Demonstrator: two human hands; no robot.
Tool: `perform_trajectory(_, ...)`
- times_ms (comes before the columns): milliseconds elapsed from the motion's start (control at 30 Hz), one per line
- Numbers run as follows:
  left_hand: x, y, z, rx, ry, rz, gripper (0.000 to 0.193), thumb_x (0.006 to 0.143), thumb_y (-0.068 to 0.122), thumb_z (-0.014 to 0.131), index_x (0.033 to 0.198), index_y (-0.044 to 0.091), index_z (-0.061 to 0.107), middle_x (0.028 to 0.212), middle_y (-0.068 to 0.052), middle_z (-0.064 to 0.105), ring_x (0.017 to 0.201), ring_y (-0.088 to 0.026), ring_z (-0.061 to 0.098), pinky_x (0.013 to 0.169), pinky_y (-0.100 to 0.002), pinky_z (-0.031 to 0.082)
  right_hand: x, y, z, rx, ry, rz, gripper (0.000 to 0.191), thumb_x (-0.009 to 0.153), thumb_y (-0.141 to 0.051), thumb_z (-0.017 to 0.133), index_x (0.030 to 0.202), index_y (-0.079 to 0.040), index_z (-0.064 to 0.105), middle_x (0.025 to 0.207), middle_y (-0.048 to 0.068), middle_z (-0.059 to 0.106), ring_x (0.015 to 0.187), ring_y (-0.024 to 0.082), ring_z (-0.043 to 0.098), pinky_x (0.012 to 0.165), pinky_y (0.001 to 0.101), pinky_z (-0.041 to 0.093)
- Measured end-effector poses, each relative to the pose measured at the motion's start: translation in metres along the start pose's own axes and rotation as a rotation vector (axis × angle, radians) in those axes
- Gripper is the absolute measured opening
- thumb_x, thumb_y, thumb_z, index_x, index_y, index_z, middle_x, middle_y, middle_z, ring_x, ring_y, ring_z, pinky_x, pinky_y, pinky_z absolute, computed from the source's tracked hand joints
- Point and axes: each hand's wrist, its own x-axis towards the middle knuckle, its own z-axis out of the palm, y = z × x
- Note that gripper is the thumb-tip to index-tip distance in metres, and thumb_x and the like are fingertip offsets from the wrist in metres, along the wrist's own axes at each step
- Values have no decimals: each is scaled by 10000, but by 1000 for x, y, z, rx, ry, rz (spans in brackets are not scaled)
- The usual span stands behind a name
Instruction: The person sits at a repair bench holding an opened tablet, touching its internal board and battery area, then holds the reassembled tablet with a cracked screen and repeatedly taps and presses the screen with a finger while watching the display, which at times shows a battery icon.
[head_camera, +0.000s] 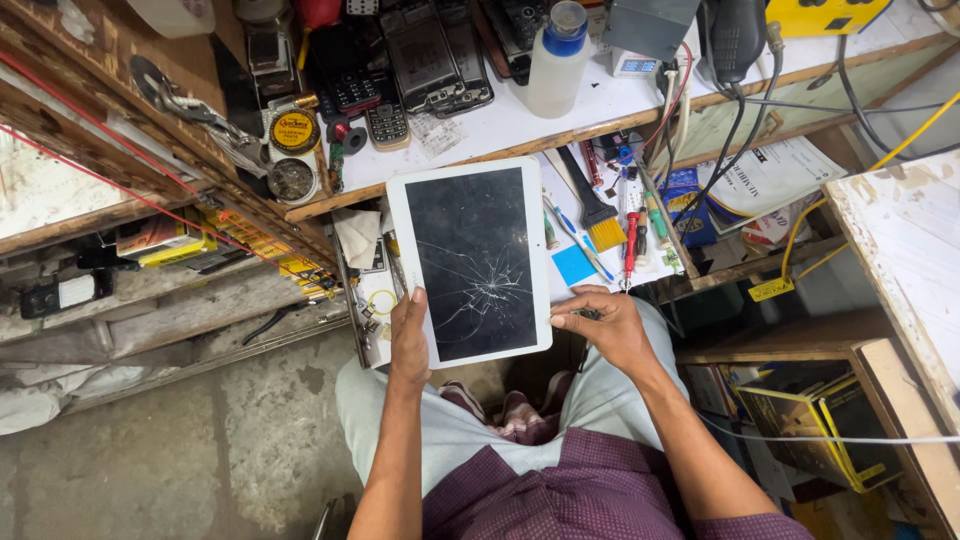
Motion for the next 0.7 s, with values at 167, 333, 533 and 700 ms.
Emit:
perform_trajectory(167, 0, -7, -3, -12, 6, -10, 435, 1051, 423, 557, 1175, 12, 630, 989, 31, 541, 990, -92, 467, 963, -291, 370, 0, -1, 0, 16, -10, 6, 180, 786, -145, 864, 928, -42, 826, 828, 25, 696, 830, 122, 616, 786, 286, 489)
perform_trajectory(333, 0, -15, -8, -28, -9, 6, 399, 1090, 411, 572, 1121, 16, 616, 958, 35, 494, 949, -96, 436, 918, -300, 363, 0, -3, 0, 10, -6, -31, 177, 789, -139, 864, 925, -33, 823, 824, 22, 693, 831, 111, 610, 786, 276, 485)
perform_trajectory(533, 1, -13, -10, -18, -6, 3, 428, 1076, 435, 578, 1135, 14, 620, 964, 33, 502, 958, -98, 447, 922, -302, 366, 1, -4, 1, 4, -2, -7, 178, 785, -142, 865, 922, -36, 825, 818, 20, 691, 834, 111, 609, 784, 276, 481)
perform_trajectory(700, 0, -3, -4, -4, -13, 12, 517, 1034, 474, 557, 1238, 1, 615, 1064, 19, 566, 1042, -101, 479, 995, -299, 363, 2, -4, 1, 4, -5, -16, 184, 787, -152, 867, 927, -39, 827, 827, 28, 700, 856, 119, 616, 804, 284, 484)
